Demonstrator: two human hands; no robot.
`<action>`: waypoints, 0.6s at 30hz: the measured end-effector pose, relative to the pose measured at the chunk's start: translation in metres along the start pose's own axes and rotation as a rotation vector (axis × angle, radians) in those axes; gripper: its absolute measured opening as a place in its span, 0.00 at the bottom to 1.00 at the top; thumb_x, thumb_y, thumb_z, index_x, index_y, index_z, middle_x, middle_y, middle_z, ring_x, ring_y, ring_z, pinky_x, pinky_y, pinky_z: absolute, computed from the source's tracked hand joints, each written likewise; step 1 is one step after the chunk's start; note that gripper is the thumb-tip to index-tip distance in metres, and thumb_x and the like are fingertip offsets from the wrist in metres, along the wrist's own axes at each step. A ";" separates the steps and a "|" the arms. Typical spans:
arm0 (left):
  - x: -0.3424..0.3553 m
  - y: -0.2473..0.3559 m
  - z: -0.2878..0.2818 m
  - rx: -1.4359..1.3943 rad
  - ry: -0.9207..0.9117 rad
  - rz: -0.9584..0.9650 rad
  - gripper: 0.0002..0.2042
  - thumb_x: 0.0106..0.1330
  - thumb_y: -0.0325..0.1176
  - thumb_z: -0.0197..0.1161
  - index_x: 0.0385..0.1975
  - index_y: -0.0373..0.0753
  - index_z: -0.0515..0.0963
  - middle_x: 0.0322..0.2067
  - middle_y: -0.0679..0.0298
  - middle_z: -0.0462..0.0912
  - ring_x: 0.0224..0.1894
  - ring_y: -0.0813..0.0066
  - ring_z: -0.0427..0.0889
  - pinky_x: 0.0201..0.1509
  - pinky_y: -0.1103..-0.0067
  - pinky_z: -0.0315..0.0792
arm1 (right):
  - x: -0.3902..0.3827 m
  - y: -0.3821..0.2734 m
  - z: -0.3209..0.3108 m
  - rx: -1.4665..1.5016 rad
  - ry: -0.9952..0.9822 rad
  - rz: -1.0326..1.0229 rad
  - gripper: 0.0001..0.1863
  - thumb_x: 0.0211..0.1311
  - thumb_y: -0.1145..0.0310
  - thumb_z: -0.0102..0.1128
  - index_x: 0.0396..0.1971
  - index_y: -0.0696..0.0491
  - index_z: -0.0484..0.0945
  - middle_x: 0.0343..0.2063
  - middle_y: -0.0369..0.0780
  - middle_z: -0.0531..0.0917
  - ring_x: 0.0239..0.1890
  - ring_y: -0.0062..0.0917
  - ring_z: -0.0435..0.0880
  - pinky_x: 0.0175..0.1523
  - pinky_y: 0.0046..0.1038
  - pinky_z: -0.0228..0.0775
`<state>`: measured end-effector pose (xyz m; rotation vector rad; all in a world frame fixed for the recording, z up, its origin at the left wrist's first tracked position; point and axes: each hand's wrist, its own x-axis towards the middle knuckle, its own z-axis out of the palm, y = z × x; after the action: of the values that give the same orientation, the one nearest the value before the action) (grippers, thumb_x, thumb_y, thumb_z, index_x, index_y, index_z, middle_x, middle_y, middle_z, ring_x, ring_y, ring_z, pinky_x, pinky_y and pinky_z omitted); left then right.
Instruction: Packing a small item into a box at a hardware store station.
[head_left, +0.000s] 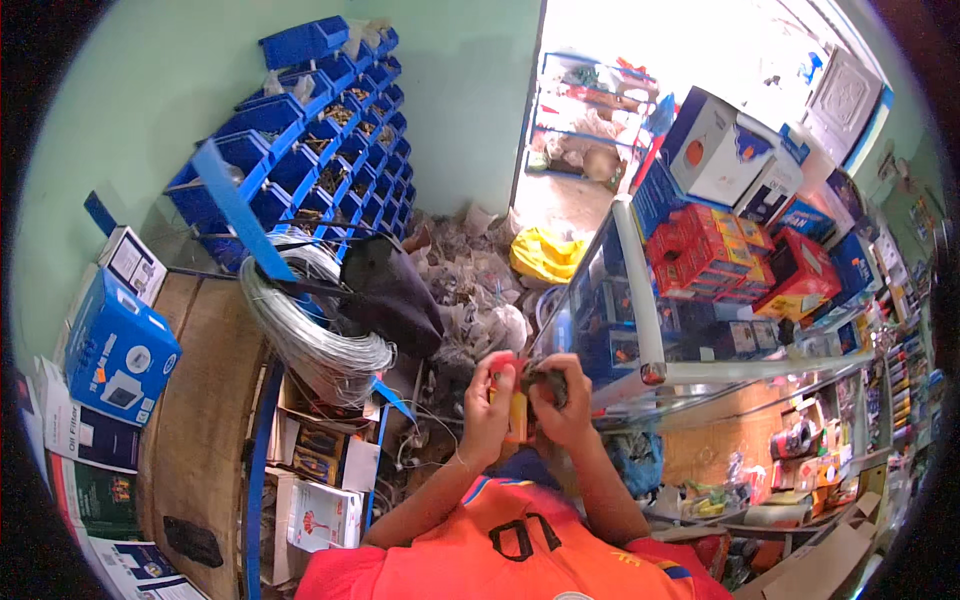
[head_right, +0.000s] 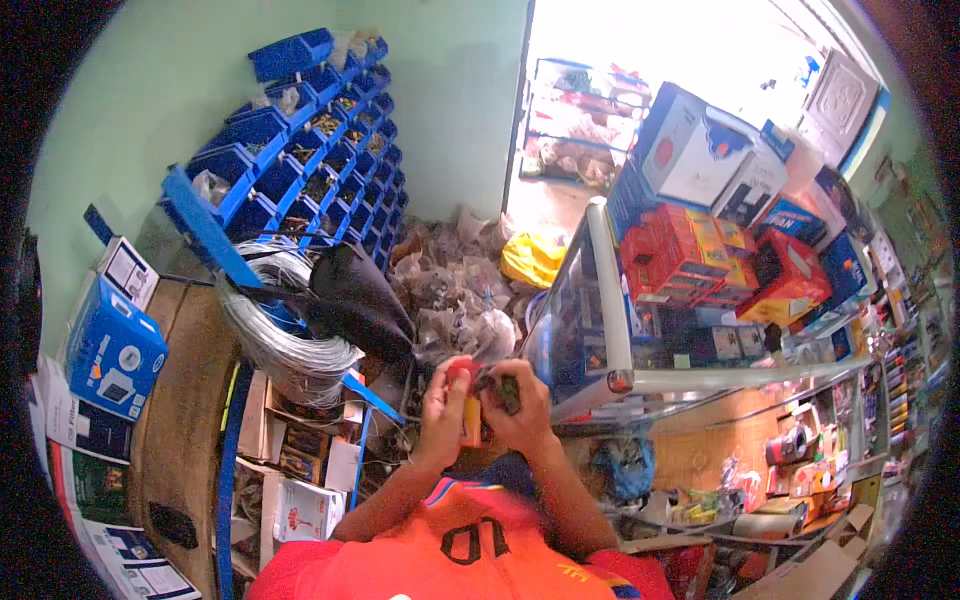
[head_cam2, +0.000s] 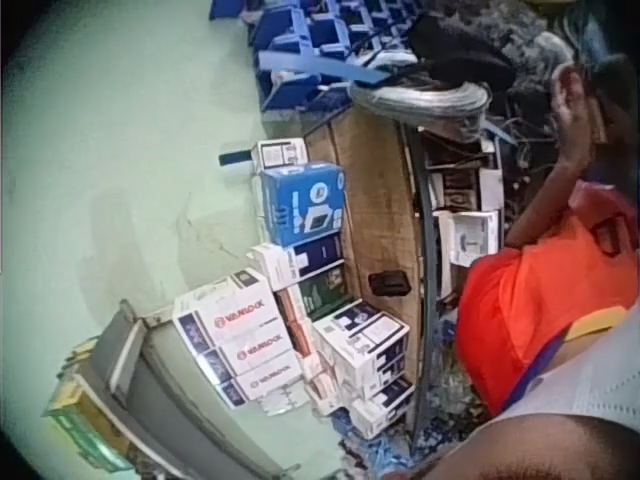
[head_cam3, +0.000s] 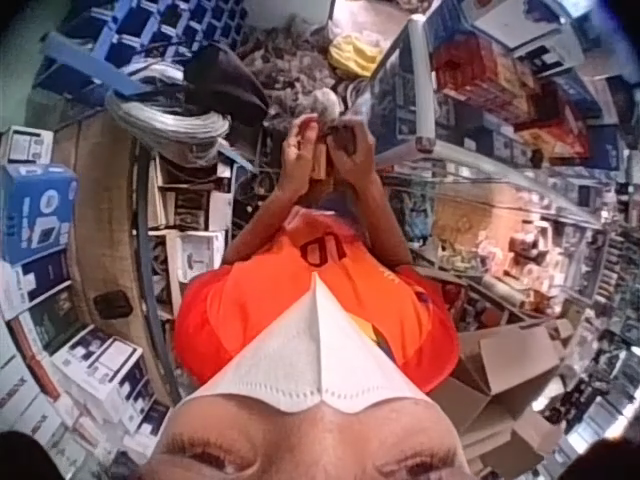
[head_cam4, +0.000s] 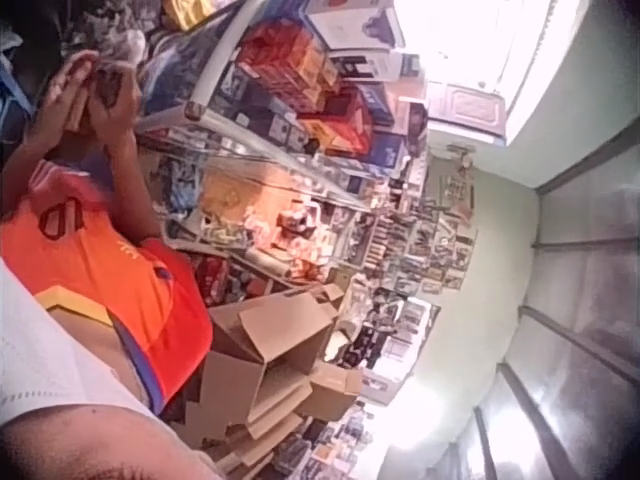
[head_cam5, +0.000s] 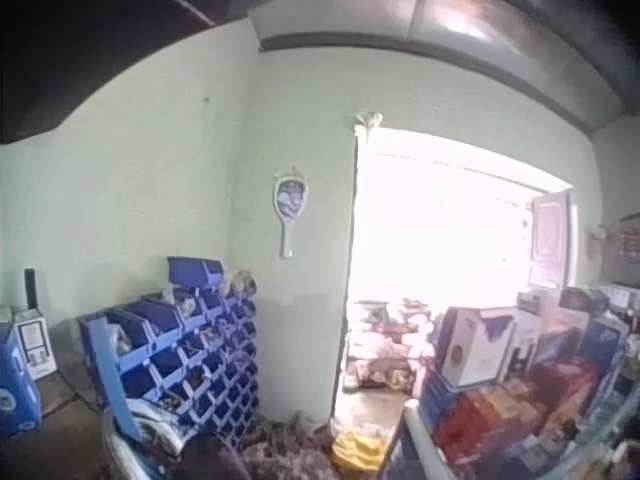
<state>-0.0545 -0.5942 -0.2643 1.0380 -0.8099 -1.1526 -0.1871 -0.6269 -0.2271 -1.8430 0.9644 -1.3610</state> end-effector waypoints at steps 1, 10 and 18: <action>0.002 -0.001 0.007 -0.052 0.115 0.061 0.16 0.82 0.42 0.57 0.60 0.40 0.76 0.46 0.67 0.81 0.45 0.83 0.77 0.50 0.80 0.75 | -0.006 0.001 0.000 0.050 0.013 -0.114 0.15 0.55 0.70 0.72 0.41 0.55 0.79 0.31 0.45 0.83 0.32 0.36 0.86 0.40 0.33 0.77; 0.029 -0.035 0.029 -0.156 -0.057 -0.226 0.17 0.84 0.45 0.50 0.57 0.39 0.77 0.46 0.68 0.82 0.49 0.82 0.80 0.56 0.80 0.75 | 0.019 0.033 -0.036 -0.157 0.015 -0.195 0.22 0.41 0.72 0.77 0.40 0.52 0.80 0.39 0.46 0.81 0.45 0.44 0.82 0.48 0.40 0.77; 0.053 -0.028 0.044 -0.150 0.123 -0.256 0.19 0.84 0.47 0.49 0.60 0.40 0.77 0.45 0.69 0.83 0.43 0.84 0.82 0.52 0.81 0.77 | -0.006 0.034 -0.053 0.031 -0.250 -0.037 0.20 0.48 0.71 0.75 0.43 0.53 0.79 0.43 0.47 0.74 0.48 0.43 0.78 0.50 0.38 0.72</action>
<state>-0.0915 -0.6577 -0.2764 1.0964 -0.4952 -1.3297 -0.2457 -0.6440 -0.2448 -1.9600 0.7795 -1.1257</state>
